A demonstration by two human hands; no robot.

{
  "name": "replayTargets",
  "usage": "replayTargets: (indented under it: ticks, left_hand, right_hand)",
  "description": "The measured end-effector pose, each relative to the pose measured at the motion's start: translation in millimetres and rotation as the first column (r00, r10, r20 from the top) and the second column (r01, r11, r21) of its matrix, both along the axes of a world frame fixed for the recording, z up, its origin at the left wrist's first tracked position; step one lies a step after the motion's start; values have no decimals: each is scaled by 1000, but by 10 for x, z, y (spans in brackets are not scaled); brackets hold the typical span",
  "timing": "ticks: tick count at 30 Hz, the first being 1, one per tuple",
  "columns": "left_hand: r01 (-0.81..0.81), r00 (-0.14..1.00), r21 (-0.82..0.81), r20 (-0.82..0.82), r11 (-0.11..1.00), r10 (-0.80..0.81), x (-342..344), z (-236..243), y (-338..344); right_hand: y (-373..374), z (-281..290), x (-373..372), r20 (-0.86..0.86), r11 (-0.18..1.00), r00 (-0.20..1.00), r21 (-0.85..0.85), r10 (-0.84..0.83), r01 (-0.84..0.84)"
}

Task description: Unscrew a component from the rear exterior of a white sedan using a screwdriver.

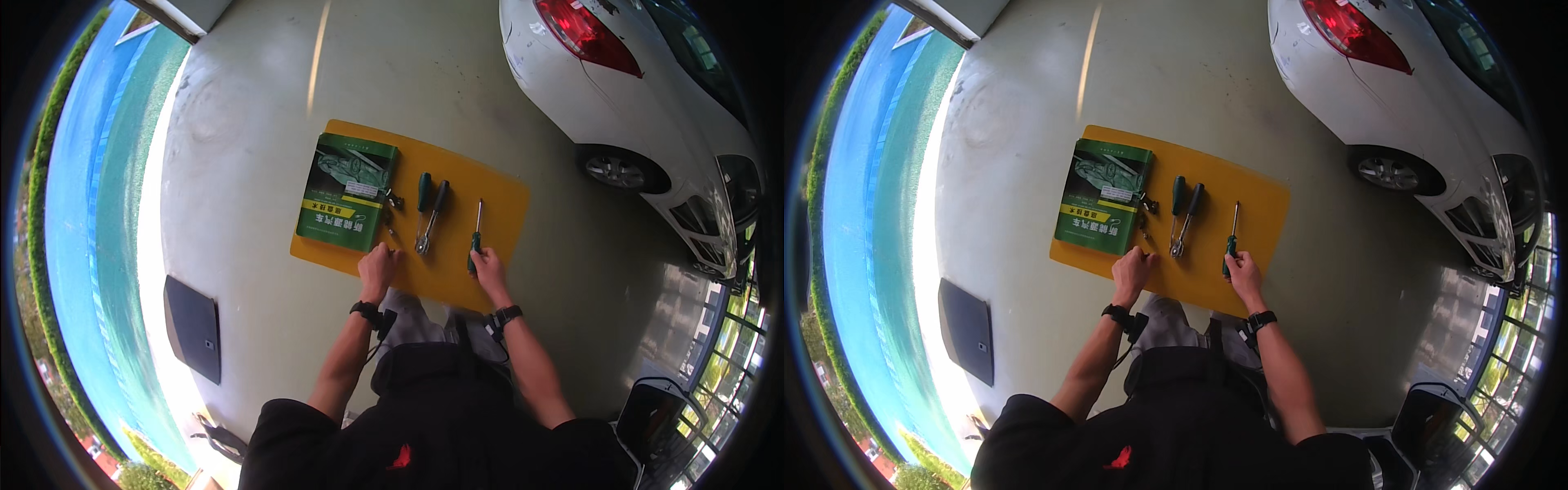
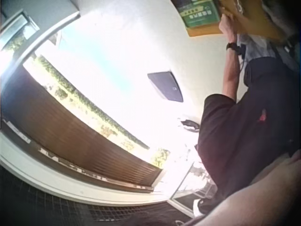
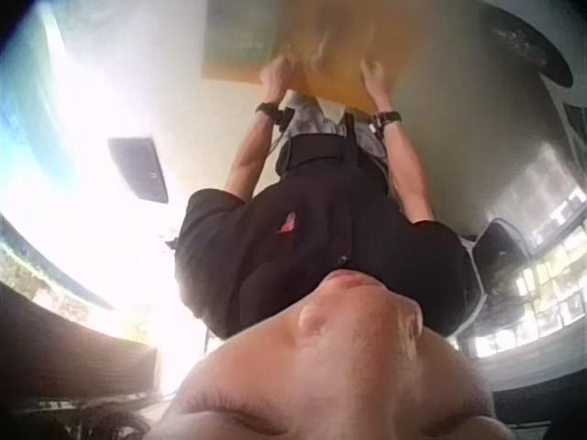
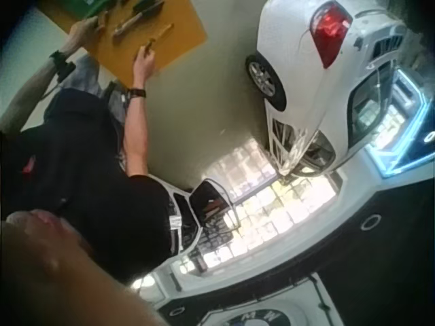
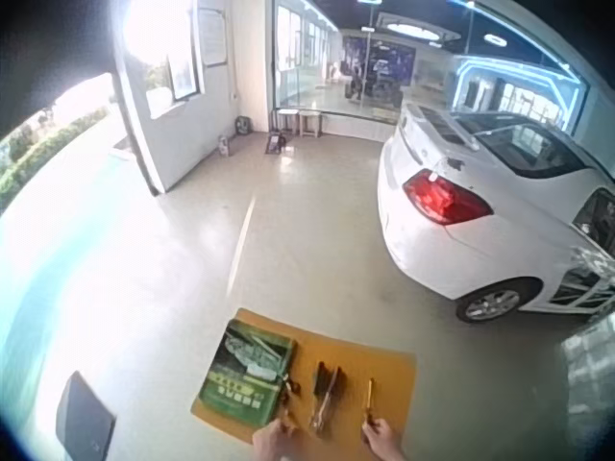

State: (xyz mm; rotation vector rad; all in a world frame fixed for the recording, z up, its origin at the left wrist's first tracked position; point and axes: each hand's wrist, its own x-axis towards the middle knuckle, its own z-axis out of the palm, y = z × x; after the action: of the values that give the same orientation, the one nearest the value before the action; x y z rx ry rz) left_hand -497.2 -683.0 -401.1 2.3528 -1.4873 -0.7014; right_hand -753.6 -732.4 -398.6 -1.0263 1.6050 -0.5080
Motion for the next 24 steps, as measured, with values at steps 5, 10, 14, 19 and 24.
replayTargets:
  ticks: [5,10,14,19,24]
  left_hand:
    - [60,998,24,-36,998,-59,80,57,-21]
    - [244,964,76,-126,967,-234,-32,313,-58]
    - [354,927,-85,-102,931,-361,-216,310,-230]
    - [426,904,138,-33,894,-426,-383,288,-477]
    - [456,885,216,-5,863,-466,-500,215,-551]
  right_hand:
    - [31,63,307,-304,999,952,-14,45,-52]
    - [39,160,535,-475,993,877,-49,72,-108]
    - [102,120,560,-479,984,876,-119,59,-131]
    - [317,58,274,-195,994,981,-98,19,-38]
    - [739,-45,-324,41,994,993,17,-108,107]
